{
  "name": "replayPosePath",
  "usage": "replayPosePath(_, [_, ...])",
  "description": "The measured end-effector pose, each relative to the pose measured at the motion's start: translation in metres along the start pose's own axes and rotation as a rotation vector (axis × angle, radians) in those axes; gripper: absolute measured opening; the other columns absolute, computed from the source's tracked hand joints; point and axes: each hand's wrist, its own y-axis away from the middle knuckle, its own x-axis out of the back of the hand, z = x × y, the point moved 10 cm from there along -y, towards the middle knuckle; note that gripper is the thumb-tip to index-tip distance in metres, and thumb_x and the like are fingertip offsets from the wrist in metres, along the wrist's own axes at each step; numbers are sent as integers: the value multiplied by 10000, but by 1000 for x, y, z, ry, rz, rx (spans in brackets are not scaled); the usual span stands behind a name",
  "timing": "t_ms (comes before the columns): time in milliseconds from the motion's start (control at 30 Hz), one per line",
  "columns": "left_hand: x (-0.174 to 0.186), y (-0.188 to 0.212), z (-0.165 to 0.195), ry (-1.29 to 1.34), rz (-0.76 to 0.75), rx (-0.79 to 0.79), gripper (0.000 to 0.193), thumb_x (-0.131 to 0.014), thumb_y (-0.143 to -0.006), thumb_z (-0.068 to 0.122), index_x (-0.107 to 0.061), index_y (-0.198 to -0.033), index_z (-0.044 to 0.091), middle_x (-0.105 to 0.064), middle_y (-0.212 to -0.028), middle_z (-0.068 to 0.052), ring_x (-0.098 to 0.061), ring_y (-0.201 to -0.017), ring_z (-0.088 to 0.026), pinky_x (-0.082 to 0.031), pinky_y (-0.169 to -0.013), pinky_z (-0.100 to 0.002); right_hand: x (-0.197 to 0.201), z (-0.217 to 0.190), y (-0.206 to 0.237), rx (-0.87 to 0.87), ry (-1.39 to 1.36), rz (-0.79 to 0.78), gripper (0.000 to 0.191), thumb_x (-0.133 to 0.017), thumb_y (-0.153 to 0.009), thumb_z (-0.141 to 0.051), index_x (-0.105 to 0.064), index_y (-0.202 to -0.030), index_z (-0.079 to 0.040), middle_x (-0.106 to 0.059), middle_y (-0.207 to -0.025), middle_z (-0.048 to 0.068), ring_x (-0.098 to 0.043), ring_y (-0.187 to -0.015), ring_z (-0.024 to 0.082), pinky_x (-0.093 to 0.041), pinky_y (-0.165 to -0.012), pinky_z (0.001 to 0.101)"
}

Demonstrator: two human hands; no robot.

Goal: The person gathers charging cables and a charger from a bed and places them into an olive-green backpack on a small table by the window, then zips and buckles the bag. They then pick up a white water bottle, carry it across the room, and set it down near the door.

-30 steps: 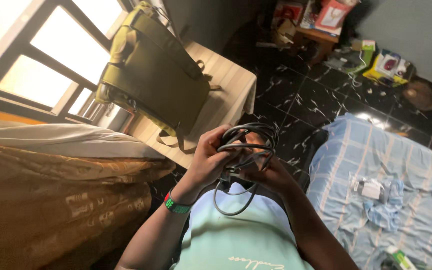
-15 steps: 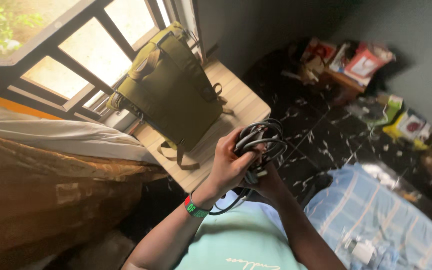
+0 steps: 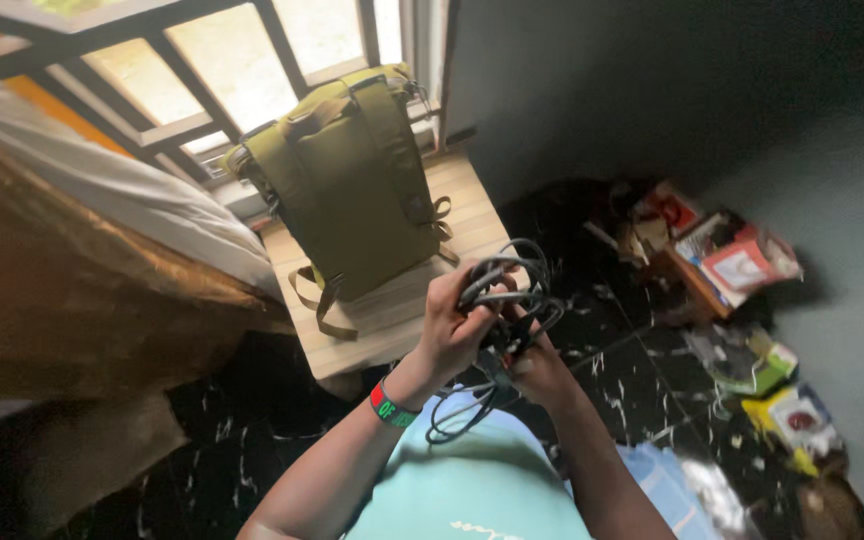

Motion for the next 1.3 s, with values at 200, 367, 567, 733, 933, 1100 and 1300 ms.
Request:
replayPosePath(200, [-11,2,20,-298,-28,-203,339,-627,-979,216,-655,-1236,-2,-707,-1040,-85,-696,-953,-154,-561,-866,-293,2,-17,-1,49,-3,-36,625,-713,-879,-11,-458,-1449,1,-597,-1312,62,-629,-1122,138,-560,-898,301])
replayPosePath(367, [2,7,-13,-146,17,92,431,-702,-956,259,-641,-1291,-6,-723,-1020,-66,-688,-915,-163,-566,-844,-318,-7,-31,-10,51,156,-31,488,-653,-924,-53,-533,-1392,9,-656,-1205,80,-650,-1069,132,-560,-903,290])
replayPosePath(567, [39,6,-16,-109,101,26,656,-796,-901,367,-568,-1398,5,-671,-1296,-91,-658,-1190,-149,-516,-1065,-315,-38,-74,-41,280,571,-54,469,-691,-820,4,-601,-1280,21,-662,-1185,124,-670,-1079,177,-570,-937,337])
replayPosePath(733, [73,17,-34,256,137,50,671,-708,-955,504,-617,-1402,11,-650,-1296,-80,-621,-1148,-150,-522,-998,-304,-53,-63,-67,195,375,22,457,-750,-869,-19,-593,-1296,28,-654,-1196,93,-671,-1084,173,-575,-938,331])
replayPosePath(933, [132,23,-43,-12,282,27,373,-572,-1114,322,-697,-1231,-9,-652,-1231,-105,-646,-1110,-173,-552,-944,-309,-83,-14,-103,-94,-297,48,485,-663,-926,-167,-572,-1369,6,-636,-1094,101,-663,-991,150,-579,-867,300])
replayPosePath(1100, [170,30,-34,-307,344,72,280,-608,-1058,225,-719,-1159,-12,-668,-1077,-119,-681,-955,-197,-562,-828,-309,-117,-35,-124,203,285,64,431,-734,-927,-47,-609,-1336,12,-656,-1107,46,-644,-993,106,-546,-867,255])
replayPosePath(1300, [205,36,-13,-568,332,109,168,-658,-976,109,-712,-1080,-11,-692,-888,-127,-707,-792,-274,-546,-709,-347,-149,-34,-147,211,259,-1,413,-751,-917,-26,-622,-1306,23,-605,-1145,61,-595,-1098,146,-509,-991,300])
